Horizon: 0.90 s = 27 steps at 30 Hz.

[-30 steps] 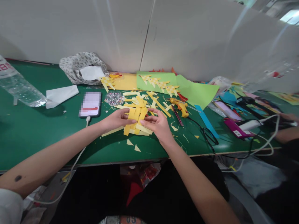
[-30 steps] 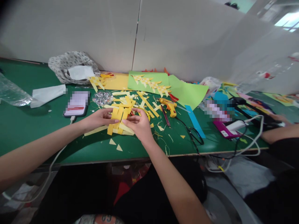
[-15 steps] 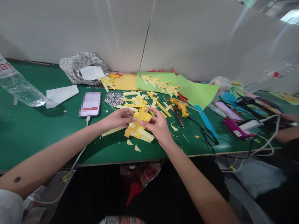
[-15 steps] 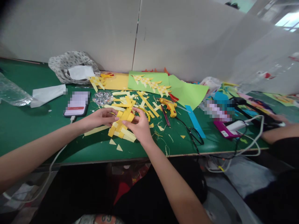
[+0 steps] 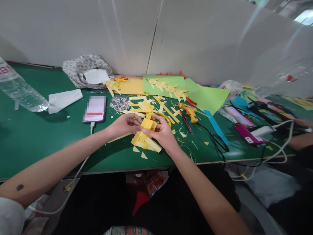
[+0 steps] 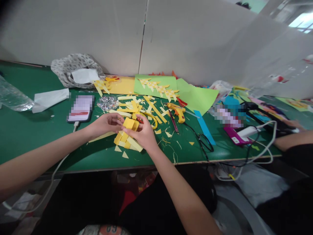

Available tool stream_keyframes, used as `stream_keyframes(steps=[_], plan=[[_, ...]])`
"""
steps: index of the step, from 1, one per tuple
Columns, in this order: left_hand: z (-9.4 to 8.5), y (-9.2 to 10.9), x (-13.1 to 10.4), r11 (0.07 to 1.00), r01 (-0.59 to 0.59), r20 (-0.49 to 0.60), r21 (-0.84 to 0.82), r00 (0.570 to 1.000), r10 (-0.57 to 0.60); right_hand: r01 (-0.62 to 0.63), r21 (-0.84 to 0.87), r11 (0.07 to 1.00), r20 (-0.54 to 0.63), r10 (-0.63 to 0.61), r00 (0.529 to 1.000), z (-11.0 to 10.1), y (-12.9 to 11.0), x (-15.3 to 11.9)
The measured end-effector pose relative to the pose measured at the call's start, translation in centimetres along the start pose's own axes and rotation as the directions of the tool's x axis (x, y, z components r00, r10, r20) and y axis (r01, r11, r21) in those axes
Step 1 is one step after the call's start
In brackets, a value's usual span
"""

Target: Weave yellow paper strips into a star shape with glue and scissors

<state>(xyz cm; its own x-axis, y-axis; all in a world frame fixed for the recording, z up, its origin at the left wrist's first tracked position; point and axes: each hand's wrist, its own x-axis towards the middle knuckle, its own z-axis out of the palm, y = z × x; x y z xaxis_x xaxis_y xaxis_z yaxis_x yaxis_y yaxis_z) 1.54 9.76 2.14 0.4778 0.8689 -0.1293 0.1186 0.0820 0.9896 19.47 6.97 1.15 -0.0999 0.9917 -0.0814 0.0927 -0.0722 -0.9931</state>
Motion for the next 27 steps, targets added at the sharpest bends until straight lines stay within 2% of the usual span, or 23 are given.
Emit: stream_keyframes(steps=[13, 19, 27], plan=[[0.01, -0.78, 0.45, 0.999, -0.002, 0.022, -0.043, 1.000, 0.003, 0.074, 0.051, 0.996, -0.045, -0.071, 0.996, -0.06, 0.04, 0.13], [0.08, -0.67, 0.39, 0.998, 0.019, 0.017, -0.062, 1.000, -0.018, 0.116, 0.035, 0.993, -0.110, -0.111, 0.988, -0.28, 0.03, 0.23], [0.14, -0.63, 0.32, 0.999, 0.027, 0.019, -0.036, 0.999, -0.026, 0.100, 0.002, 0.995, -0.065, -0.100, 0.993, -0.08, 0.16, 0.12]])
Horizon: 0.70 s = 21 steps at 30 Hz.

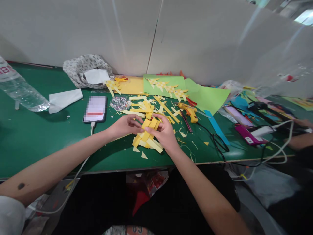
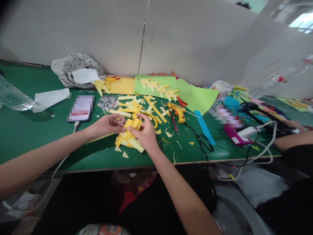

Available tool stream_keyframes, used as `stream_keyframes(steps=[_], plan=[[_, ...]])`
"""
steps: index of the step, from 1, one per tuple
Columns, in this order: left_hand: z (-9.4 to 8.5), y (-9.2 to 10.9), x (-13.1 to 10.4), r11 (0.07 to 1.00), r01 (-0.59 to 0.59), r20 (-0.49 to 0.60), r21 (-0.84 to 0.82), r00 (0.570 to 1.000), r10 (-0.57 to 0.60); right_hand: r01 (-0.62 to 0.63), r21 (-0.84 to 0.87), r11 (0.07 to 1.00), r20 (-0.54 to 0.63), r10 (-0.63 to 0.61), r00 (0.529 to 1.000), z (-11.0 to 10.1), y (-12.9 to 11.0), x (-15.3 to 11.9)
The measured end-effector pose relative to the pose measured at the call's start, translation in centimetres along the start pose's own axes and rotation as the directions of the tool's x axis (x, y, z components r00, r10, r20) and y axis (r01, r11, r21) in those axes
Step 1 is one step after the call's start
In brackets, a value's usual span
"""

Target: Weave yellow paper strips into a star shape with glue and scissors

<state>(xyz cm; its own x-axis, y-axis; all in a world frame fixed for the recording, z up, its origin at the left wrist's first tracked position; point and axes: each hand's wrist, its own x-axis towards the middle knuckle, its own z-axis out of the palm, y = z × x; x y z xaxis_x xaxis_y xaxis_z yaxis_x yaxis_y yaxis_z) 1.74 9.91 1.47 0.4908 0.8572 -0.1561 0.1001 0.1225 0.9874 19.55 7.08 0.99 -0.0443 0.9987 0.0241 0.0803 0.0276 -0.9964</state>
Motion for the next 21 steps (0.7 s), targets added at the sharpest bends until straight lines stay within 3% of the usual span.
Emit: stream_keyframes(steps=[6, 21], plan=[[0.01, 0.05, 0.01, 0.999, -0.041, -0.025, 0.027, 0.999, 0.042, 0.025, -0.040, 0.999, -0.007, -0.025, 1.000, -0.18, 0.24, 0.12], [-0.26, -0.67, 0.14, 0.999, -0.001, 0.096, -0.035, 0.995, 0.004, 0.011, -0.039, 0.999, -0.036, -0.013, 0.999, -0.34, -0.09, 0.07]])
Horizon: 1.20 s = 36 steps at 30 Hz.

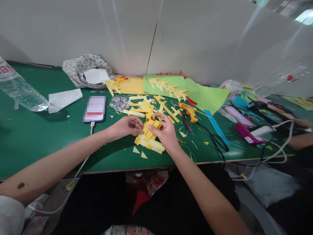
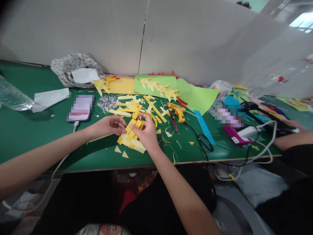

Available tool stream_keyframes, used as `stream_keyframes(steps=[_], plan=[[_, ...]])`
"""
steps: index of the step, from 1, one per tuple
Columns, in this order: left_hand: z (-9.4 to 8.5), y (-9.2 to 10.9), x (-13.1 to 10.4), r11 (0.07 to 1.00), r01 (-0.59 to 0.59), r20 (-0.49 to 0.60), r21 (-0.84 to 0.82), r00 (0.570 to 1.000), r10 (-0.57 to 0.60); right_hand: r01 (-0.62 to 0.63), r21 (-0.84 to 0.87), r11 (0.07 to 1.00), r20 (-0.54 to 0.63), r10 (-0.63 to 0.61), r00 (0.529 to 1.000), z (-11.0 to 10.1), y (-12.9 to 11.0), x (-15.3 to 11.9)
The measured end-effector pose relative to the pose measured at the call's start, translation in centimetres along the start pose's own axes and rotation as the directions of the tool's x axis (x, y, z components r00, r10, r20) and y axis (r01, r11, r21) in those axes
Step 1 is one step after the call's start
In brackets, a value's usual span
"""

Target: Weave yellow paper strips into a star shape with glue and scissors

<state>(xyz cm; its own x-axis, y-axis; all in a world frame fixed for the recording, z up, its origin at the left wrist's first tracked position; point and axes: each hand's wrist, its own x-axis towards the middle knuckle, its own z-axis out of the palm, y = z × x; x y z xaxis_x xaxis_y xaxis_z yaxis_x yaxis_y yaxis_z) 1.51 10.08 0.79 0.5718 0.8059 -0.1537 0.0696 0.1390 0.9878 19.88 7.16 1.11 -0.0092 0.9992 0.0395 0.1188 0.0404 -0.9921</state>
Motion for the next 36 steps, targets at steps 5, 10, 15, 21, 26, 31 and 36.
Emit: stream_keyframes(steps=[5, 10, 15, 21, 26, 31, 36], plan=[[0.02, 0.26, -0.02, 0.999, 0.026, 0.005, 0.020, 1.000, -0.026, 0.001, 0.030, 1.000, -0.008, -0.001, 1.000, -0.11, 0.02, 0.05], [0.09, 0.64, -0.19, 0.998, 0.045, 0.024, 0.047, 0.999, -0.046, 0.009, 0.030, 1.000, -0.006, -0.009, 1.000, -0.14, 0.11, 0.06], [0.11, 0.46, -0.43, 0.989, 0.067, 0.042, 0.133, 0.996, -0.073, 0.013, 0.021, 1.000, 0.004, -0.013, 1.000, -0.05, 0.05, 0.04], [0.06, 0.08, -0.23, 0.991, 0.039, 0.033, 0.125, 0.998, -0.044, -0.041, 0.042, 0.998, 0.017, 0.041, 0.999, 0.03, -0.39, 0.01], [0.08, 0.25, -0.18, 0.995, 0.039, 0.024, 0.089, 0.999, -0.041, -0.103, 0.063, 0.993, 0.011, 0.103, 0.995, -0.20, -0.80, 0.13], [0.13, 0.40, -0.21, 0.995, 0.060, 0.000, 0.075, 0.998, -0.060, -0.063, 0.028, 0.998, 0.014, 0.063, 0.998, -0.40, -0.43, 0.25], [0.01, 0.11, -0.20, 0.989, 0.058, 0.053, 0.138, 0.996, -0.066, -0.008, 0.023, 1.000, 0.058, 0.007, 0.998, -0.24, 0.04, 0.22]])
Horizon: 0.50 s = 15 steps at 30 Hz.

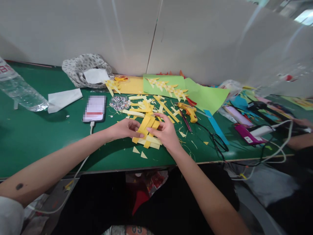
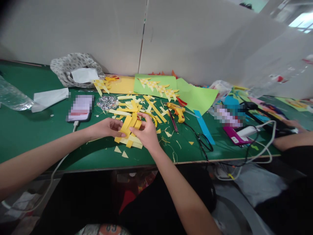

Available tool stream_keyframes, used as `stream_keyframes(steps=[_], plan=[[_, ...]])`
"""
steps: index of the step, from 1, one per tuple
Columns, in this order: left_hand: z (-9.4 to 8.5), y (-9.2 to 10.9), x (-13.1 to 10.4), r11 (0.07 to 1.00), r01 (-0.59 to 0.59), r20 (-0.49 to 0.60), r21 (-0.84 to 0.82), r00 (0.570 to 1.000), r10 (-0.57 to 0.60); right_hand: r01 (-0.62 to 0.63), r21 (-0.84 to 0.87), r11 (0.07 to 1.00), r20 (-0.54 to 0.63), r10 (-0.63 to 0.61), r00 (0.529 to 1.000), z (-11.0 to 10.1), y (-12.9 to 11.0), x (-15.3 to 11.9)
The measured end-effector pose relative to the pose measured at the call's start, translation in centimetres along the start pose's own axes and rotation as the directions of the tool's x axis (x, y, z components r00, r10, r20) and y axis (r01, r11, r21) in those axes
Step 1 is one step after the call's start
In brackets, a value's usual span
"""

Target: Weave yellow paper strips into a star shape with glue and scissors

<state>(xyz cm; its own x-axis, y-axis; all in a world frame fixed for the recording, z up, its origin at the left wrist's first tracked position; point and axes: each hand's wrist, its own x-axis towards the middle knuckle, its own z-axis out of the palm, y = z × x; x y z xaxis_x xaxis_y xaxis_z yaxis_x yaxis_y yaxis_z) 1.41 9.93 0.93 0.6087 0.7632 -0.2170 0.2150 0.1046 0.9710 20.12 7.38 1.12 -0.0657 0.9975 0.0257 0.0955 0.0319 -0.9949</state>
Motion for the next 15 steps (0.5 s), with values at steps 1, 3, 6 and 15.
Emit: stream_keyframes(steps=[1, 3, 6, 15], plan=[[0.0, -0.1, 0.0, 1.000, -0.005, 0.007, 0.017, 1.000, 0.005, 0.006, 0.006, 1.000, 0.008, -0.006, 1.000, 0.1, 0.0, 0.0], [0.0, -0.1, 0.0, 0.999, -0.011, 0.010, 0.033, 1.000, 0.011, 0.016, 0.020, 1.000, 0.020, -0.016, 1.000, 0.2, 0.0, -0.1], [0.0, 0.0, 0.0, 1.000, -0.018, -0.006, 0.023, 1.000, 0.018, 0.021, -0.003, 1.000, 0.005, -0.021, 1.000, 0.3, -0.4, -0.2], [-0.1, 0.0, 0.0, 0.999, -0.007, -0.018, -0.040, 1.000, 0.006, -0.124, -0.059, 0.990, 0.021, 0.126, 0.992, -0.8, -1.1, 0.0]])
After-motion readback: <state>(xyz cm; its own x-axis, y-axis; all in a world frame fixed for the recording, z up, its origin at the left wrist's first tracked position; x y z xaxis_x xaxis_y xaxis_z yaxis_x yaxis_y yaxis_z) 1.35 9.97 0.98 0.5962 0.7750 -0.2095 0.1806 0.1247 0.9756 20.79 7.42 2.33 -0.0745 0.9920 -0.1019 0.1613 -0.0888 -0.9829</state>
